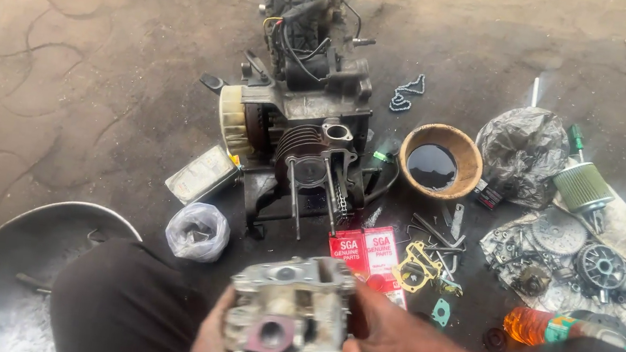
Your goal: Repairing a motorcycle engine by cleaning parts and assembling the cylinder head.
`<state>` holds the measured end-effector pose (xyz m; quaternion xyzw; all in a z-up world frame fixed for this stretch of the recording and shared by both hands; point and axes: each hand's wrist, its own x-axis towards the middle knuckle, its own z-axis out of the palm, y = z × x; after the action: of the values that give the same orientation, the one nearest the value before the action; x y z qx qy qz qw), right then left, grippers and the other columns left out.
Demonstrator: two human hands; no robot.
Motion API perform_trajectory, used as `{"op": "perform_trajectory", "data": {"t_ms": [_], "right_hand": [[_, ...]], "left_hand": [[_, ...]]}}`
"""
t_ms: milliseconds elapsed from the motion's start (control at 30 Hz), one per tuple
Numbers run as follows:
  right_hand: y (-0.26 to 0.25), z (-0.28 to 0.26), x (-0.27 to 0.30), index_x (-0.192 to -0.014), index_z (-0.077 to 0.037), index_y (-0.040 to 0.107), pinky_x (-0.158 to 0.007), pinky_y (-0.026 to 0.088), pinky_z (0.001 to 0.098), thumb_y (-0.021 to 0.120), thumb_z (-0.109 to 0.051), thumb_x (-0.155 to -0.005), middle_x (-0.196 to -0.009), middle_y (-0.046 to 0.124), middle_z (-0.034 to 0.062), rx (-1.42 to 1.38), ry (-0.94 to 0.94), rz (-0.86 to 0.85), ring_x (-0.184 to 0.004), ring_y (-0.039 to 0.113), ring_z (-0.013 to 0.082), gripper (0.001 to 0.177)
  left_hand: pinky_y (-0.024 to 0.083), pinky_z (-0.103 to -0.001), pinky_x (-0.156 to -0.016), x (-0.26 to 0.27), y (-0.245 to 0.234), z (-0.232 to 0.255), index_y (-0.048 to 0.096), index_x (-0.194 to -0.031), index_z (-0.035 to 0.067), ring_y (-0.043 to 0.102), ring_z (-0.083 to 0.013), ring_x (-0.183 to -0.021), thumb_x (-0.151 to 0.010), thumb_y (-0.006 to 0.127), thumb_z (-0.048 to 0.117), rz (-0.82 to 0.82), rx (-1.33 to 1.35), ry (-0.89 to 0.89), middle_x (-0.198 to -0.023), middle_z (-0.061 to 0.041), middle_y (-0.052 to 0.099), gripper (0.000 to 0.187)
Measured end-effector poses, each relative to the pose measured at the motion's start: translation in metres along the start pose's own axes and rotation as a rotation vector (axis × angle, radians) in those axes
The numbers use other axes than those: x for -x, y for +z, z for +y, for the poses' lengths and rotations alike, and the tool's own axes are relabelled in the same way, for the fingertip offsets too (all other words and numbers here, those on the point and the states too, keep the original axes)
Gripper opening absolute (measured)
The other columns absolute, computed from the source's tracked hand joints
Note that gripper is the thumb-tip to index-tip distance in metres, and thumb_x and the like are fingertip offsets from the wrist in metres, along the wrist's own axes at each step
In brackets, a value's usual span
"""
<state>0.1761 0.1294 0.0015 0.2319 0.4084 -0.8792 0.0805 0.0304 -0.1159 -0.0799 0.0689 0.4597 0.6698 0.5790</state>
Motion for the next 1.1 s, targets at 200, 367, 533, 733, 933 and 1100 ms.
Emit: {"op": "perform_trajectory", "data": {"t_ms": [200, 367, 533, 733, 933, 1100], "right_hand": [[-0.024, 0.016, -0.004, -0.16, -0.006, 0.023, -0.114, 0.036, 0.0538, 0.1, -0.05, -0.052, -0.153, 0.048, 0.0226, -0.188, 0.011, 0.071, -0.142, 0.045, 0.037, 0.14], [-0.032, 0.004, -0.023, -0.159, -0.005, 0.027, -0.118, 0.034, 0.0525, 0.101, -0.04, -0.05, -0.15, 0.048, 0.0222, -0.26, 0.038, 0.121, -0.144, 0.045, 0.0376, 0.137], [-0.032, -0.008, -0.037, -0.161, -0.007, 0.028, -0.121, 0.034, 0.0504, 0.101, -0.034, -0.048, -0.151, 0.047, 0.0212, -0.331, 0.079, 0.134, -0.144, 0.046, 0.036, 0.138], [-0.055, 0.007, -0.04, -0.16, -0.008, 0.023, -0.122, 0.03, 0.0514, 0.099, -0.032, -0.05, -0.153, 0.043, 0.0226, -0.349, 0.126, 0.173, -0.146, 0.045, 0.0376, 0.136], [-0.133, 0.109, -0.026, -0.163, -0.006, 0.019, -0.126, 0.016, 0.0459, 0.1, -0.03, -0.052, -0.166, 0.031, 0.0151, 0.201, 0.174, 0.29, -0.154, 0.024, 0.0258, 0.139], [-0.154, 0.144, -0.022, -0.161, 0.001, 0.018, -0.123, 0.013, 0.0529, 0.096, -0.028, -0.066, -0.168, 0.029, 0.0228, 0.123, -0.055, 0.238, -0.155, 0.023, 0.0328, 0.126]], "left_hand": [[0.05, -0.047, -0.113, -0.065, 0.003, -0.006, 0.025, -0.157, -0.004, 0.06, -0.0321, -0.134, -0.057, 0.094, -0.006, -0.054, 0.13, -0.039, -0.145, -0.025, 0.056, 0.121], [0.051, -0.051, -0.102, -0.08, 0.019, 0.015, 0.026, -0.158, 0.004, 0.062, -0.0333, -0.127, -0.053, 0.094, -0.005, 0.001, 0.165, -0.182, -0.14, -0.024, 0.058, 0.125], [0.051, -0.052, -0.109, -0.089, 0.015, 0.012, 0.025, -0.156, 0.002, 0.06, -0.0347, -0.13, -0.058, 0.094, -0.006, -0.036, 0.183, -0.134, -0.141, -0.026, 0.057, 0.12], [0.05, -0.056, -0.11, -0.101, 0.022, 0.016, 0.023, -0.159, 0.004, 0.058, -0.0376, -0.132, -0.056, 0.095, -0.002, 0.024, 0.21, -0.124, -0.145, -0.028, 0.054, 0.125], [0.046, -0.059, -0.114, -0.106, 0.002, -0.007, 0.021, -0.16, 0.005, 0.054, -0.04, -0.137, -0.056, 0.097, 0.004, 0.046, 0.26, -0.095, -0.15, -0.03, 0.049, 0.129], [0.027, -0.059, -0.126, -0.096, -0.051, -0.069, 0.019, -0.158, -0.006, 0.04, -0.0427, -0.15, -0.067, 0.097, 0.017, -0.005, 0.066, 0.053, -0.16, -0.035, 0.038, 0.122]]}}
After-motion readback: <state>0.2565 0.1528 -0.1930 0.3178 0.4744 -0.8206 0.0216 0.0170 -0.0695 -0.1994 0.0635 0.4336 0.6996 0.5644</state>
